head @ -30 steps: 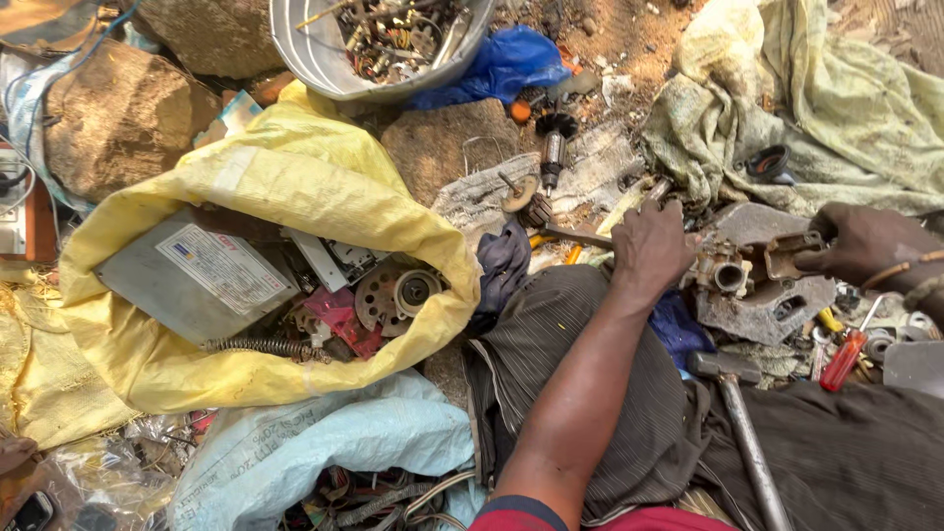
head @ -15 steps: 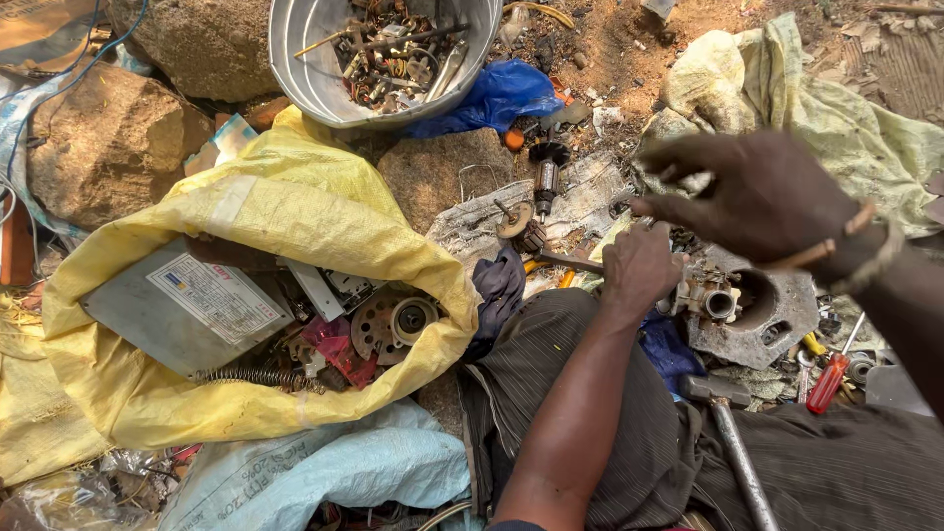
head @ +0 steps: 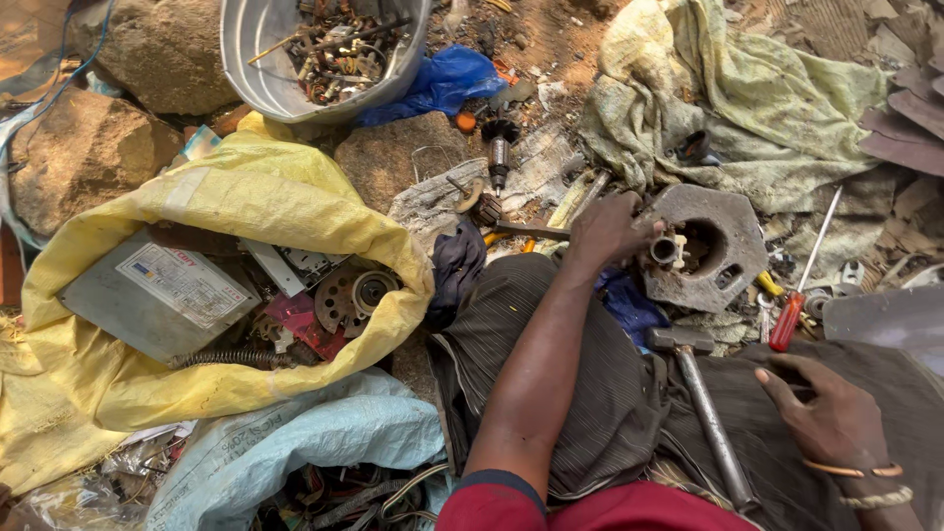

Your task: The person is repairing a metal part, possibly a carburetor, using a hammer, screwdriver, and pliers. They are sitting on the ground surrounded by various tools and scrap materials.

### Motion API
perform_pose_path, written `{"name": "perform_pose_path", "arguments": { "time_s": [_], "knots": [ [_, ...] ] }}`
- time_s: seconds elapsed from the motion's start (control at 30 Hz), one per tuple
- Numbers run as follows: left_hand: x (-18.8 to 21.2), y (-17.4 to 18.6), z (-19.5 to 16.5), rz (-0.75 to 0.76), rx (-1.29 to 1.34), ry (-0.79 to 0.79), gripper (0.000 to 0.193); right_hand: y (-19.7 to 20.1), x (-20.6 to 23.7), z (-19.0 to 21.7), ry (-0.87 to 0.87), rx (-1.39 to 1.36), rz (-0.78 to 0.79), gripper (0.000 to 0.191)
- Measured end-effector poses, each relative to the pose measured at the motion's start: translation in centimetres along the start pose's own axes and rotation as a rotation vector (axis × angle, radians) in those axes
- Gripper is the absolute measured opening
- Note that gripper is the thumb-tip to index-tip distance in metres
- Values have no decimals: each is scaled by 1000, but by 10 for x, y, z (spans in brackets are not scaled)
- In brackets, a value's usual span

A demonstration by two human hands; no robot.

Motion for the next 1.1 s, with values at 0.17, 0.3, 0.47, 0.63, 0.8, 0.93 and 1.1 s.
{"name": "perform_pose_path", "arguments": {
  "time_s": [0.17,0.3,0.47,0.63,0.8,0.93,1.1],
  "knots": [
    [17,-27,-8,66,-284,-203,122,-26,7,0,163,5,-39,47],
    [11,-41,-13,22,-337,-230,124,-48,16,13,169,-135,48,49],
    [5,-41,-11,51,-238,-322,118,-41,17,35,157,-386,-25,46],
    [28,-40,-24,166,124,-523,107,-20,-9,50,58,-728,-220,44],
    [58,-40,-39,286,419,-662,115,5,-30,56,70,-798,-433,34],
    [62,-34,-41,291,469,-686,116,20,-29,63,218,-658,-494,28],
    [61,-33,-43,341,479,-682,116,20,-30,64,310,-608,-564,19]
  ]
}}
Point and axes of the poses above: each hand's wrist, its own x-axis away from the middle knuckle, its own y-axis out of the back of the hand, z = x × y, the point moved 4 cm from there along -x, towards the middle knuckle, and after that the axes turned 8 degrees about y, right-handed, at the moved point
